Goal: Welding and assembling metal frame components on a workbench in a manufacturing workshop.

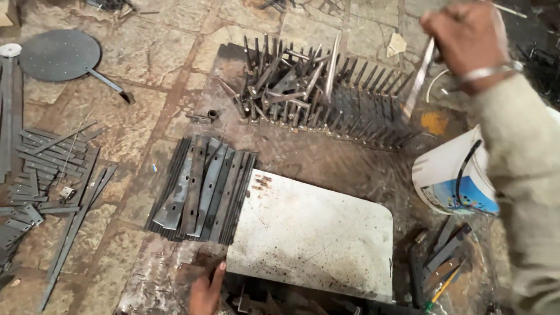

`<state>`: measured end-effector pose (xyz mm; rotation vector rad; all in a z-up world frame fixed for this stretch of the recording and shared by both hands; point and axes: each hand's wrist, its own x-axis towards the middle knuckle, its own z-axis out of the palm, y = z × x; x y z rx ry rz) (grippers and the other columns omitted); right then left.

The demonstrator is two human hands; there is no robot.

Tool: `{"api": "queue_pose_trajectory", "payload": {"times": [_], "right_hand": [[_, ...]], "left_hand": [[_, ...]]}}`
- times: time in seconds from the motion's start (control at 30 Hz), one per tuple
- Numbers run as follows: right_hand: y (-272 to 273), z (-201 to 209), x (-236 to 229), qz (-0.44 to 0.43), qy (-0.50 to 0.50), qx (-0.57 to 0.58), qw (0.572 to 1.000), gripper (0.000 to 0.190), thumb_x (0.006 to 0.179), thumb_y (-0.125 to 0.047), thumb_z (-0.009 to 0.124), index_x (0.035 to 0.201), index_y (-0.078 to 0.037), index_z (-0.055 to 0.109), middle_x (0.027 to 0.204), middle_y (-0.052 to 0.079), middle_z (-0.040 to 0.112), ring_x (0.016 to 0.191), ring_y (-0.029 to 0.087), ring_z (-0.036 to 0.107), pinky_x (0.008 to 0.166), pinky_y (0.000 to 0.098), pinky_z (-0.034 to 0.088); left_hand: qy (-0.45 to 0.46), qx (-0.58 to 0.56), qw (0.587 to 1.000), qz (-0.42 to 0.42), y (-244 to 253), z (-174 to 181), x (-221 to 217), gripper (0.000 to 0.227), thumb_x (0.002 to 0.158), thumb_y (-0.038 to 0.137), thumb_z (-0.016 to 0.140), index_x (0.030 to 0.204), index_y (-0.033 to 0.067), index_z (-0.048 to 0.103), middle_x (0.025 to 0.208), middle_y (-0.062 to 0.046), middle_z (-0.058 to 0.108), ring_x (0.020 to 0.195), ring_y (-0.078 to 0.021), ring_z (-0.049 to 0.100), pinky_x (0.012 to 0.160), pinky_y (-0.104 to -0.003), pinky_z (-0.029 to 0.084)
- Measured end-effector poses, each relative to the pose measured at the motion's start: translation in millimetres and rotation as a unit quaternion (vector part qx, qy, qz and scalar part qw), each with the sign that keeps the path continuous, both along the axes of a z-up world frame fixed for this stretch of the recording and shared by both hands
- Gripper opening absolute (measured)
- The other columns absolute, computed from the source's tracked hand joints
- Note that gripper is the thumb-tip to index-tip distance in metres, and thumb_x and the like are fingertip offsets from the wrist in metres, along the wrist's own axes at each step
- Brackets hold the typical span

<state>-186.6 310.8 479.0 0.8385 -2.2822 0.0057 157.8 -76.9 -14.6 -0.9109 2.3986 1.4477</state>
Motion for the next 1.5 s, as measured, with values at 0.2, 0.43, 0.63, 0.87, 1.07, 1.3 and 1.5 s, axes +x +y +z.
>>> {"api": "queue_pose_trajectory", "payload": {"times": [0.2, 0.43, 0.63, 0.87, 1.07, 1.3, 1.5], "right_hand": [[-63.5, -104.9, -159.1, 0.045, -0.188, -0.567, 0.801, 0.032, 0.102, -0.037, 0.072, 0.087, -0.012, 0.060, 0.067, -0.003, 0.056, 0.048, 0.010, 0.050, 0.040, 0.0311, 0.040], [-147.3, -218.8, -150.9, 0.037, -0.491, -0.656, 0.572, 0.020, 0.097, -0.027, 0.063, 0.106, -0.010, 0.063, 0.078, 0.007, 0.069, 0.053, 0.021, 0.067, 0.044, 0.0368, 0.051], [-107.9, -228.3, -36.5, 0.064, -0.526, -0.365, 0.766, 0.050, 0.094, -0.045, 0.067, 0.128, -0.009, 0.062, 0.106, 0.010, 0.074, 0.087, 0.023, 0.071, 0.075, 0.0377, 0.055], [53.5, -291.9, 126.7, -0.089, -0.655, -0.156, 0.734, 0.062, 0.096, -0.057, 0.056, 0.128, -0.004, 0.066, 0.111, 0.009, 0.076, 0.099, 0.022, 0.073, 0.091, 0.0377, 0.063], [194.4, -303.4, 328.6, -0.018, -0.514, -0.377, 0.770, 0.043, 0.096, -0.030, 0.063, 0.126, 0.000, 0.068, 0.115, 0.010, 0.076, 0.105, 0.019, 0.068, 0.090, 0.0354, 0.052], [325.4, -454.3, 512.4, -0.131, -0.483, -0.712, 0.492, 0.040, 0.105, -0.024, 0.052, 0.133, 0.004, 0.059, 0.101, 0.020, 0.069, 0.092, 0.033, 0.069, 0.082, 0.0513, 0.056], [248.5, -485.4, 563.6, -0.170, -0.551, -0.703, 0.416, 0.042, 0.100, -0.027, 0.057, 0.127, 0.005, 0.062, 0.091, 0.019, 0.068, 0.083, 0.032, 0.068, 0.073, 0.0505, 0.057]], "left_hand": [[0.005, -0.112, 0.994, 0.018, 0.5, -96.6, 14.8, 0.057, 0.095, 0.058, 0.070, 0.101, 0.0028, 0.081, 0.085, -0.031, 0.073, 0.093, -0.0403, 0.073, 0.084, -0.046, 0.055], [0.061, 0.049, 0.995, 0.057, -33.4, -82.1, 46.6, 0.050, 0.092, 0.049, 0.062, 0.112, 0.0064, 0.078, 0.083, -0.022, 0.081, 0.076, -0.0309, 0.077, 0.075, -0.042, 0.060], [0.053, 0.090, 0.989, 0.102, -14.8, -82.8, 54.6, 0.052, 0.092, 0.050, 0.063, 0.112, 0.0041, 0.077, 0.078, -0.019, 0.080, 0.069, -0.0254, 0.077, 0.070, -0.041, 0.061], [0.202, -0.021, 0.979, 0.015, 26.9, 9.7, 50.5, 0.052, 0.093, 0.050, 0.060, 0.105, 0.0022, 0.076, 0.079, -0.023, 0.075, 0.074, -0.0357, 0.072, 0.070, -0.045, 0.054], [0.217, -0.032, 0.976, -0.011, 57.1, 53.8, 63.1, 0.056, 0.092, 0.053, 0.061, 0.103, -0.0019, 0.070, 0.087, -0.027, 0.072, 0.080, -0.0449, 0.070, 0.073, -0.048, 0.054], [0.286, -0.214, 0.934, -0.025, 76.5, 56.0, 85.7, 0.063, 0.097, 0.057, 0.057, 0.123, 0.0002, 0.066, 0.124, -0.025, 0.067, 0.115, -0.0454, 0.062, 0.095, -0.050, 0.050], [0.293, -0.203, 0.934, -0.030, 94.3, 95.1, 118.1, 0.064, 0.096, 0.057, 0.057, 0.125, -0.0005, 0.065, 0.124, -0.025, 0.065, 0.107, -0.0459, 0.062, 0.089, -0.051, 0.050]]}}
